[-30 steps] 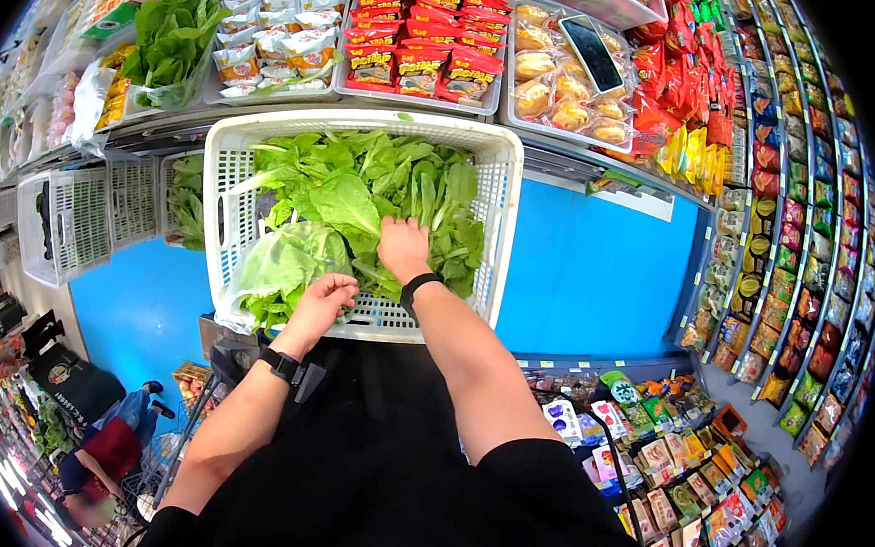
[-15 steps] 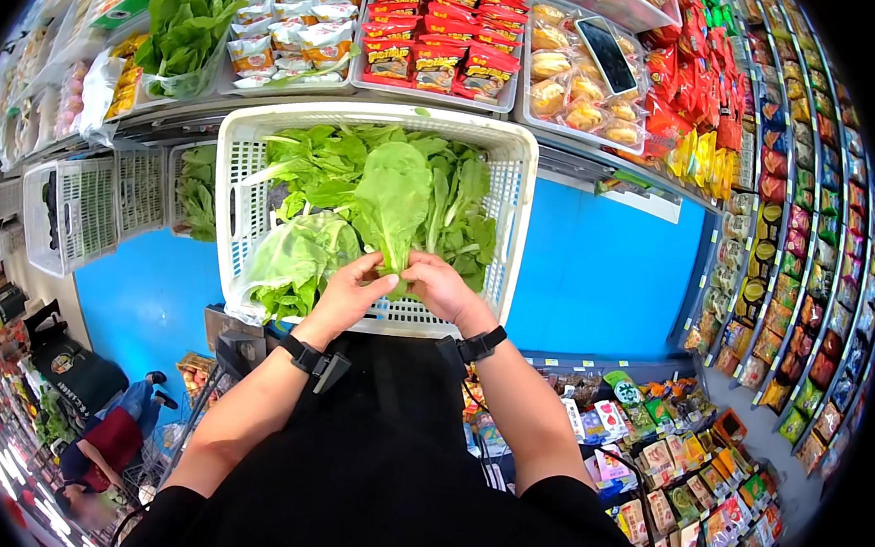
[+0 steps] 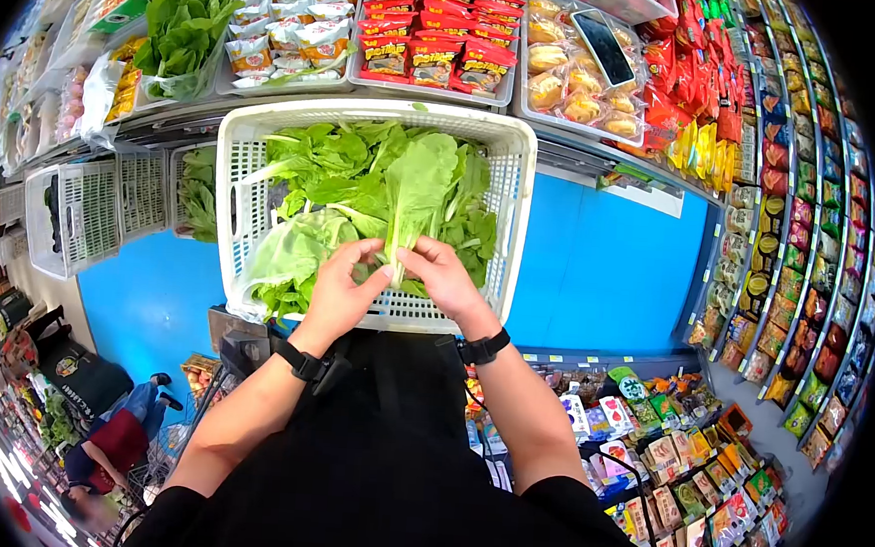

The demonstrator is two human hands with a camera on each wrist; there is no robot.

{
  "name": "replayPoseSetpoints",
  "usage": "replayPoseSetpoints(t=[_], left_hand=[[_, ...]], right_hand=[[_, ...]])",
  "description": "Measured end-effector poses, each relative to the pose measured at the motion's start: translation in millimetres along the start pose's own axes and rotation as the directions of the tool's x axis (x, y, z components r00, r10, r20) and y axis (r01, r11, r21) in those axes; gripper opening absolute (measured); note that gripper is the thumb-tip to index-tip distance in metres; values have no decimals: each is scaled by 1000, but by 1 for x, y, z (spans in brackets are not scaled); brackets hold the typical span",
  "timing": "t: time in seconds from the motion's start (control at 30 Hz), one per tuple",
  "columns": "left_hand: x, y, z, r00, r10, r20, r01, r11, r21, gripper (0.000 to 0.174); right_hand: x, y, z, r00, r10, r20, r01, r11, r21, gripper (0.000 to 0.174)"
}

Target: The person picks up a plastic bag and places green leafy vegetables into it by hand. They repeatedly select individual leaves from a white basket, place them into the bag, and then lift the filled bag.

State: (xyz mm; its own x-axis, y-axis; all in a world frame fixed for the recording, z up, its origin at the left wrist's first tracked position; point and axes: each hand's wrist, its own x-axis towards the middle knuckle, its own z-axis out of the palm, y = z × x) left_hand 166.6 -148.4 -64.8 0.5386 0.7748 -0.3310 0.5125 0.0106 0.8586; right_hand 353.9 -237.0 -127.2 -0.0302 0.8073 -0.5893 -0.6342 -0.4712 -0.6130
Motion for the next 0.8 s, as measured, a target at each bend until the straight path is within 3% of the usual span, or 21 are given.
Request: replayPoseSetpoints(t=[0.03,0.07,0.1,0.17,0.2,0.23,0.3,0.33,0.37,0.43,0.47,0.6,0.67,0.7,0.77,0.8], left_hand=[[0,7,-2,1000,2,-1,-2,1000,0,47],[-2,13,-3,987,-124,101,137,981,-136,50],[-3,16,-4,949,-230,218,282,925,-253,53],[-6,-3,5,960,-174,217,242,907,-344,51],[-5,-7,8,970,-117,215,201,879,-431,50],[-4,-13,7,969,-114,220,201,880,-431,50],[-2,-17,2,906,-174,386,415,543,-730,41],[-3,-5,-1,888,-226,401,460,428,-778,40],[-3,-12,-2,886,-225,405,463,430,-775,40],[0,-15,-9,870,-91,484,488,297,-821,39],[-4,-13,-5,873,-183,453,488,337,-805,39],[-5,-20,-1,864,-182,469,503,352,-790,35],[-6,-32,5,909,-167,383,378,719,-584,29],[-7,-25,4,909,-169,382,379,719,-583,29],[-9,-10,3,943,-206,259,271,931,-246,30],[-10,-9,4,944,-207,256,271,931,-246,30]], right_hand=[[-3,-6,5,999,-46,-11,43,989,-143,26],[-7,-12,11,996,-92,-15,84,955,-283,27],[-11,-18,19,996,-93,-14,85,955,-284,27],[-19,-25,32,983,-182,-36,157,919,-362,28],[-23,-28,29,983,-178,-54,124,842,-525,29],[-26,-27,30,982,-181,-59,123,843,-524,29],[-33,-27,38,952,-284,-112,212,879,-428,28],[-36,-29,43,940,-324,-108,264,890,-371,27],[-38,-32,44,939,-325,-112,264,891,-370,27],[-42,-37,45,939,-328,-100,246,848,-470,28],[-42,-37,45,938,-330,-105,246,849,-468,28],[-42,-42,49,959,-261,-107,177,852,-493,29],[-41,-40,53,966,-232,-119,142,850,-507,30],[-40,-37,54,965,-232,-126,145,867,-477,30],[-39,-33,53,964,-232,-129,152,881,-448,31],[-39,-32,51,966,-228,-119,160,894,-418,31]])
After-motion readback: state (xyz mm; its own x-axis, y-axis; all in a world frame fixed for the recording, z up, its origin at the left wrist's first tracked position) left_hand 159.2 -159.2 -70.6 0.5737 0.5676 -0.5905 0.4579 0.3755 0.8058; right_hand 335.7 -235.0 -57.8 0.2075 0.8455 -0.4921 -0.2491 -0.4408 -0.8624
